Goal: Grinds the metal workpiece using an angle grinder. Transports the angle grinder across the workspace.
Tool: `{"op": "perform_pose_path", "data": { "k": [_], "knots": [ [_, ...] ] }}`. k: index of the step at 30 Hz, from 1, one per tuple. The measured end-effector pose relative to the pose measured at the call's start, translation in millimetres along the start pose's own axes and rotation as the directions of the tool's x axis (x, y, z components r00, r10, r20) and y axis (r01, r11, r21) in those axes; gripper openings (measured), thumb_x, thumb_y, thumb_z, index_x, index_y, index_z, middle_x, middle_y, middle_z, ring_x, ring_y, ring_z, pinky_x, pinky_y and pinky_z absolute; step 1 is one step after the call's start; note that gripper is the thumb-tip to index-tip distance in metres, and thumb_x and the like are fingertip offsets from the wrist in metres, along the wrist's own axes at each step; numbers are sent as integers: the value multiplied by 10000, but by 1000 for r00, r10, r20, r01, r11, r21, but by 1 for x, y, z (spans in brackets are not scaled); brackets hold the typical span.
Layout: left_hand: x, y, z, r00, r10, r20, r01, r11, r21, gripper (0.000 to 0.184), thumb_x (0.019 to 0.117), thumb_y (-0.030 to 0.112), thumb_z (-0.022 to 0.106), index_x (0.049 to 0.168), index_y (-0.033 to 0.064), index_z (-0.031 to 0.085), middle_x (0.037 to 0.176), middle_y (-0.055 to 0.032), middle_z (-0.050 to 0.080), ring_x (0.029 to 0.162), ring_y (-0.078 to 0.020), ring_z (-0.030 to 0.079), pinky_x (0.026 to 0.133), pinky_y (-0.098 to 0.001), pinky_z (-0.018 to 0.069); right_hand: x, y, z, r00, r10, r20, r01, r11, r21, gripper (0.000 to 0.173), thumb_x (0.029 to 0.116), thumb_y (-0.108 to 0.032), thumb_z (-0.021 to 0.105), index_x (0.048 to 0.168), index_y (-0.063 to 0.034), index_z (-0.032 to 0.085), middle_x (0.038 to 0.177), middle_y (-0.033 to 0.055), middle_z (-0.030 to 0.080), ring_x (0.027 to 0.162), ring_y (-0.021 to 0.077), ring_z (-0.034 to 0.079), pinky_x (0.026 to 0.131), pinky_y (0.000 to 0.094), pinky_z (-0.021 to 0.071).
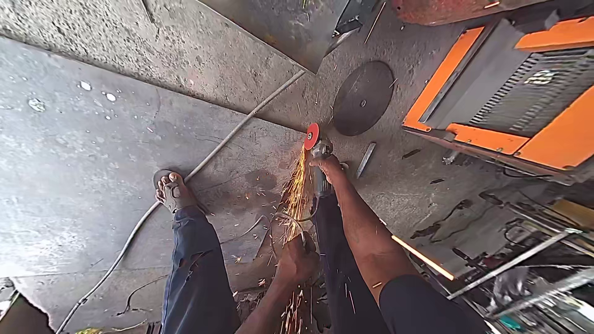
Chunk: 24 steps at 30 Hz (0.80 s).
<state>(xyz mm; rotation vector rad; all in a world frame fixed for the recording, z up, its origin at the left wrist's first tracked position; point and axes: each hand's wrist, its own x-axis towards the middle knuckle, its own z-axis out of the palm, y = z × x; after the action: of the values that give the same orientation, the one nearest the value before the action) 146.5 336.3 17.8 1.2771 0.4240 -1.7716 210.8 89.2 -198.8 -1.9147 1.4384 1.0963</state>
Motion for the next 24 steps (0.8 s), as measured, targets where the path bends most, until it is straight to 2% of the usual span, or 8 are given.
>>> {"op": "perform_pose_path", "data": {
  "k": [4, 9, 20, 23, 24],
  "knots": [
    [0, 0, 0, 1000, 15, -15, -15, 1000, 9, 159, 826, 215, 653, 966, 141, 646, 781, -39, 624, 726, -223, 632, 644, -488, 521, -1, -1, 1, 1000, 31, 0, -31, 999, 18, 644, 685, -208, 897, 1205, 45, 612, 1107, 245, 666, 1022, 374, 651, 875, 594, 534],
    [2, -5, 0, 998, 57, -11, -57, 998, -9, 162, 805, 216, 651, 955, 159, 631, 722, -7, 572, 643, -189, 576, 587, -443, 486, 5, 1, 0, 1000, 2, 2, -2, 1000, -8, 644, 676, -241, 902, 1192, 33, 632, 1121, 239, 674, 1061, 377, 648, 918, 615, 517],
    [0, 0, -3, 998, 63, -12, -63, 998, -13, 148, 833, 212, 657, 955, 131, 636, 757, -32, 598, 694, -209, 603, 623, -463, 505, 2, 1, -1, 1000, -8, 11, 8, 1000, -2, 605, 707, -233, 897, 1177, 45, 637, 1121, 243, 668, 1053, 367, 642, 911, 599, 514],
    [-1, 0, -4, 998, 65, -6, -65, 998, -9, 151, 827, 208, 658, 960, 140, 634, 751, -26, 591, 687, -207, 596, 618, -462, 499, -1, -1, -2, 1000, 6, 19, -6, 1000, -15, 588, 744, -239, 878, 1195, 44, 627, 1124, 243, 668, 1055, 367, 645, 910, 593, 519],
    [-1, 0, -4, 998, 69, -5, -69, 998, -7, 153, 824, 209, 654, 960, 142, 633, 752, -28, 591, 691, -211, 598, 619, -469, 499, -2, -2, -3, 1000, 14, 20, -14, 1000, -7, 596, 729, -229, 888, 1192, 47, 632, 1134, 249, 665, 1067, 370, 639, 916, 599, 513]
  ]
}}
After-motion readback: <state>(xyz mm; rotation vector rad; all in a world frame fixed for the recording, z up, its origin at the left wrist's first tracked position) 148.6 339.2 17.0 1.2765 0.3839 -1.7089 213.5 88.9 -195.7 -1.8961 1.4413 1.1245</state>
